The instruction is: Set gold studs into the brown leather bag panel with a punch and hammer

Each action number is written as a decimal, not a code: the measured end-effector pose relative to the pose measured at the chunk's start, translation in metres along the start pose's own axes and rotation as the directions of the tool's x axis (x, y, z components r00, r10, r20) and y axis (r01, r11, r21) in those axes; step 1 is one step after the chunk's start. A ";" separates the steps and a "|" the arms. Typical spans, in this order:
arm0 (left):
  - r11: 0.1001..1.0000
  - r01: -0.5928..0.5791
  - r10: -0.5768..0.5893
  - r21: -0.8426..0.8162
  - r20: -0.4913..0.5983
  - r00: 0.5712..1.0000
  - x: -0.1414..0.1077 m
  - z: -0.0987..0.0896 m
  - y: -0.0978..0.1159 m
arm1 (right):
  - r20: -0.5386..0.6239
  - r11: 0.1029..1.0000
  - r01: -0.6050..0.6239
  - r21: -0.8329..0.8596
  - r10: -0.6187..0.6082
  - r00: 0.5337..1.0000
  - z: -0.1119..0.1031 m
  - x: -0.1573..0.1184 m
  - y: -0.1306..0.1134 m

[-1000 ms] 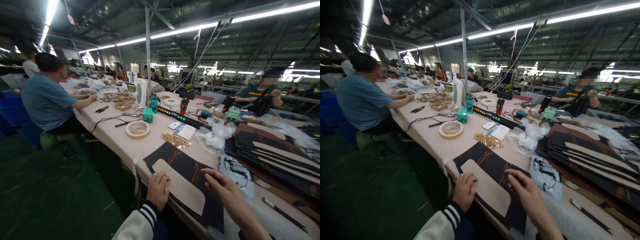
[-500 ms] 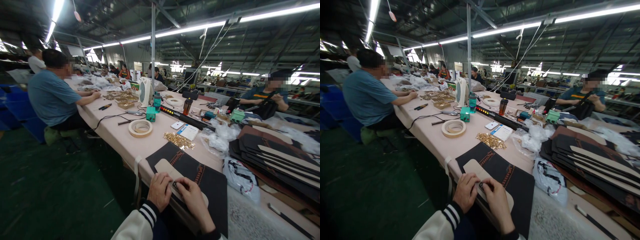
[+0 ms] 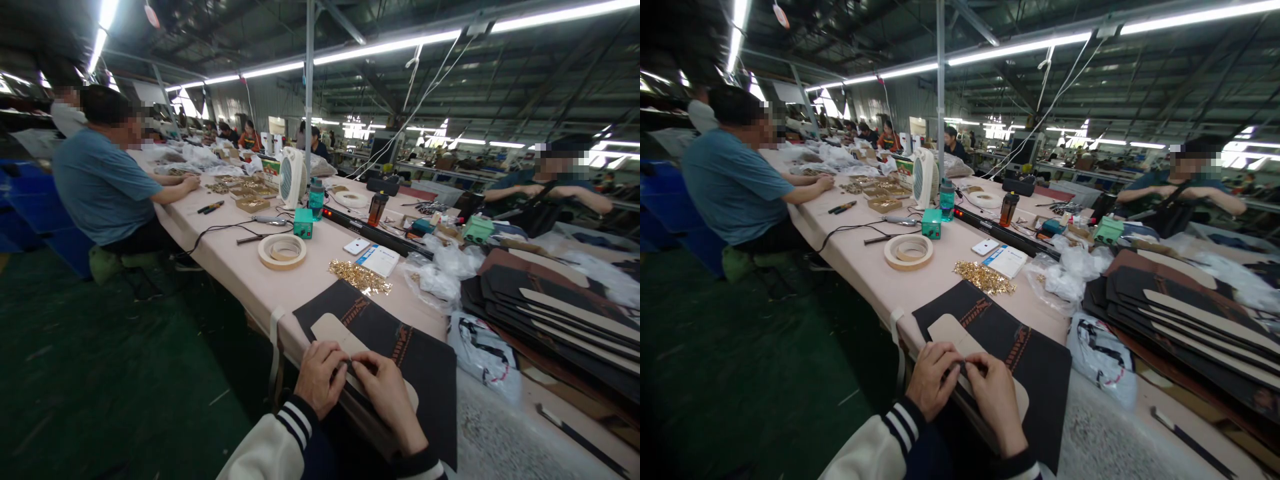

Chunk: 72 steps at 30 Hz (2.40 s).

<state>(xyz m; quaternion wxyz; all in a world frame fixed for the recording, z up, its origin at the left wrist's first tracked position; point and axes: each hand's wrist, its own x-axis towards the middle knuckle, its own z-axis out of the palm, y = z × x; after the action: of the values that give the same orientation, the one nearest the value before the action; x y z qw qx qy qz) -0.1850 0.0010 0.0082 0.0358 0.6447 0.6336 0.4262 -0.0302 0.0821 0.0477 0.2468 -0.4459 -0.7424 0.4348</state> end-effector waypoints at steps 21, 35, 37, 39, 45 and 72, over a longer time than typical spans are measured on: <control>0.999 -0.020 0.018 -0.037 -0.036 0.999 0.002 -0.003 -0.002 | -0.085 0.982 0.098 -0.161 -0.113 0.990 0.005 -0.014 0.008; 0.998 -0.042 0.046 -0.051 0.079 0.996 0.005 -0.018 -0.004 | -0.113 0.953 0.186 -0.238 -0.217 0.970 0.009 -0.020 0.016; 0.998 -0.054 0.058 -0.041 0.098 0.993 0.008 -0.020 -0.006 | -0.116 0.951 0.196 -0.238 -0.229 0.967 0.010 -0.021 0.017; 0.997 -0.072 0.074 -0.023 0.122 0.990 0.010 -0.022 -0.007 | -0.118 0.949 0.205 -0.241 -0.238 0.964 0.010 -0.021 0.016; 0.988 -0.138 0.123 0.075 0.183 0.976 0.017 -0.025 -0.010 | -0.118 0.935 0.236 -0.266 -0.275 0.954 0.011 -0.023 0.016; 1.000 -0.010 0.010 0.002 0.224 0.975 0.026 -0.028 -0.009 | -0.101 0.938 0.262 -0.228 -0.290 0.952 0.013 -0.030 0.017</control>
<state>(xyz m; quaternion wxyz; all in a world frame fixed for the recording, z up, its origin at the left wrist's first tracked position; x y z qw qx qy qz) -0.2129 0.0106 0.0336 0.1038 0.6919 0.6230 0.3499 -0.0181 0.0534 0.0270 0.3053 -0.3888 -0.8218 0.2834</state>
